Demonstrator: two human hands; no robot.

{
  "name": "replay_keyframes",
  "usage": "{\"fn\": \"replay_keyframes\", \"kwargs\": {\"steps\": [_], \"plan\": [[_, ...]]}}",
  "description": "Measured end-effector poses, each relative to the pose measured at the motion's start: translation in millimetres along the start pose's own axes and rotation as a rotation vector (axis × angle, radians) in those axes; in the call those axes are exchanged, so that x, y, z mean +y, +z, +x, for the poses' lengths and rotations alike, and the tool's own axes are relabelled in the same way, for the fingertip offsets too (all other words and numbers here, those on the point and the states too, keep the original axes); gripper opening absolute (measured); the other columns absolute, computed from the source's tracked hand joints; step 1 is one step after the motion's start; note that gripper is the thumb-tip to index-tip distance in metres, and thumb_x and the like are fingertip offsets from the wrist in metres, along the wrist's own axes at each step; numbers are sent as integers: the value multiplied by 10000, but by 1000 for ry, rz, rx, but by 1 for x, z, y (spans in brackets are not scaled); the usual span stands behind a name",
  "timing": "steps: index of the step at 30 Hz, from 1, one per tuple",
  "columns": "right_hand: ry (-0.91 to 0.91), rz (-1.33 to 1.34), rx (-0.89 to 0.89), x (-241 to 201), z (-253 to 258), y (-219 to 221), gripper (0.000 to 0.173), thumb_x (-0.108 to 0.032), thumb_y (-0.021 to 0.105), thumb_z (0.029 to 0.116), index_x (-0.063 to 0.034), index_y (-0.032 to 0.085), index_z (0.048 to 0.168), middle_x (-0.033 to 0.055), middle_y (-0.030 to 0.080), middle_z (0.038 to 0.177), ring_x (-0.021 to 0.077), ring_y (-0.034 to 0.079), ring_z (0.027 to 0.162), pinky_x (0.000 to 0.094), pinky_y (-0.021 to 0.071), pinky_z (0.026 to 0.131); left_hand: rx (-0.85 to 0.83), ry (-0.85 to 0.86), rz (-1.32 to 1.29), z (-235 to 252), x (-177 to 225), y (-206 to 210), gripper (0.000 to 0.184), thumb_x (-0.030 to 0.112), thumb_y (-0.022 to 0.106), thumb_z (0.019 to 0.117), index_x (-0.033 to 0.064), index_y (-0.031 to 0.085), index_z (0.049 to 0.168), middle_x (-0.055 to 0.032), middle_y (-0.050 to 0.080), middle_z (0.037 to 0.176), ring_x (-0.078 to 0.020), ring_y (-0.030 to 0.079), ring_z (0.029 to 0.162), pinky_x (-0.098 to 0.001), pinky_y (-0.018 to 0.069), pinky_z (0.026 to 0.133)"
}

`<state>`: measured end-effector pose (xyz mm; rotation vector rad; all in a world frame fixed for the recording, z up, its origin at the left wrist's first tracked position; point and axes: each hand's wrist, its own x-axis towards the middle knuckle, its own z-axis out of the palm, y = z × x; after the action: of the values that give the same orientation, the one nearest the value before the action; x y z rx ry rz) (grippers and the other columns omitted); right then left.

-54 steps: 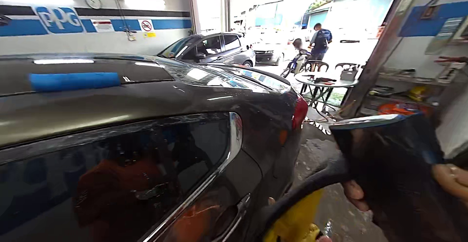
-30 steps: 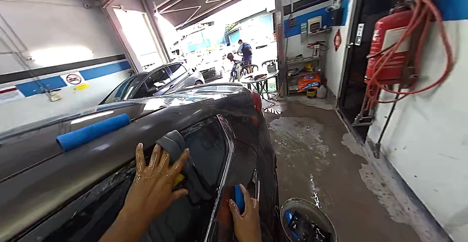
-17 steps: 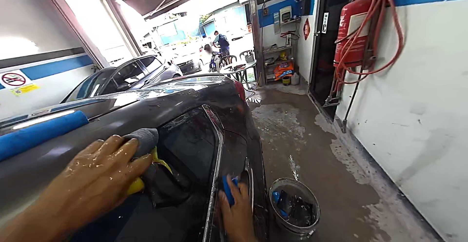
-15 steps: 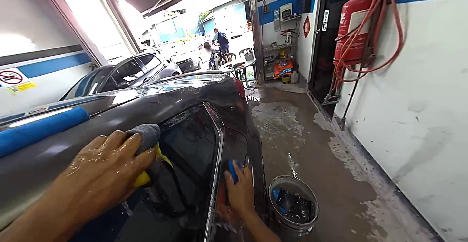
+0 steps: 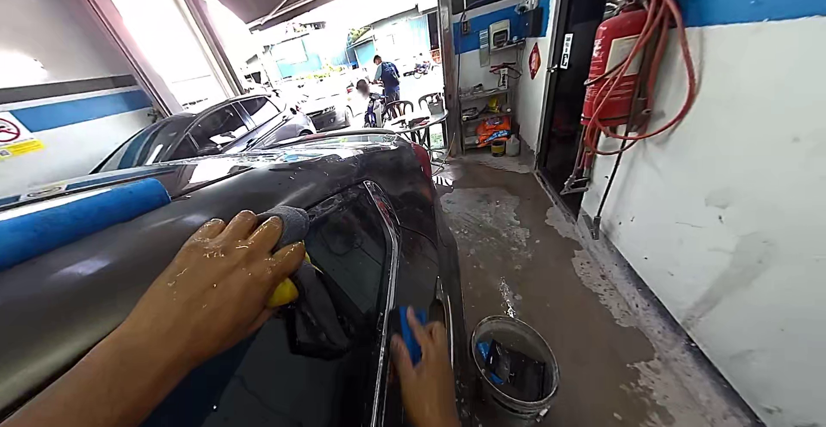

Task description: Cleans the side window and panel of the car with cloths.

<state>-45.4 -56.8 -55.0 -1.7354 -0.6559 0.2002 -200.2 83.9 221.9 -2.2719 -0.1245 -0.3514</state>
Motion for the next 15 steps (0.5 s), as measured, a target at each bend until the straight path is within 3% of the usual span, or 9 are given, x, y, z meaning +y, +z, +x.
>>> {"fn": "replay_keyframes", "kwargs": {"steps": [3,7,11,15], "plan": [[-47,7,17,5,-9,3,533,-352,665,915,-88,659,1378,183,613,1129,277,633,945,441,572,776,-18,-7,-3,-1,1,2,267,427,689,744,213,725,901,-65,597,848,-331,623,815,-433,465,573],[61,-50,1,6,29,4,501,-334,672,954,-98,644,1396,216,598,1223,320,628,1036,466,552,880,-18,-2,2,0,1,0,262,427,708,735,219,722,893,-62,596,850,-327,621,821,-427,460,578],[-81,-6,18,6,-7,1,531,-340,674,907,-87,664,1374,184,607,1115,270,625,930,429,565,769,-16,-3,-8,3,-1,2,238,416,706,737,226,717,880,-52,601,851,-316,624,825,-416,462,575],[18,-61,15,13,38,5,484,-318,673,950,-83,660,1372,218,610,1195,326,623,1034,464,542,887,-38,4,2,1,0,0,239,408,704,747,231,720,906,-53,602,865,-316,624,844,-418,469,588]]}}
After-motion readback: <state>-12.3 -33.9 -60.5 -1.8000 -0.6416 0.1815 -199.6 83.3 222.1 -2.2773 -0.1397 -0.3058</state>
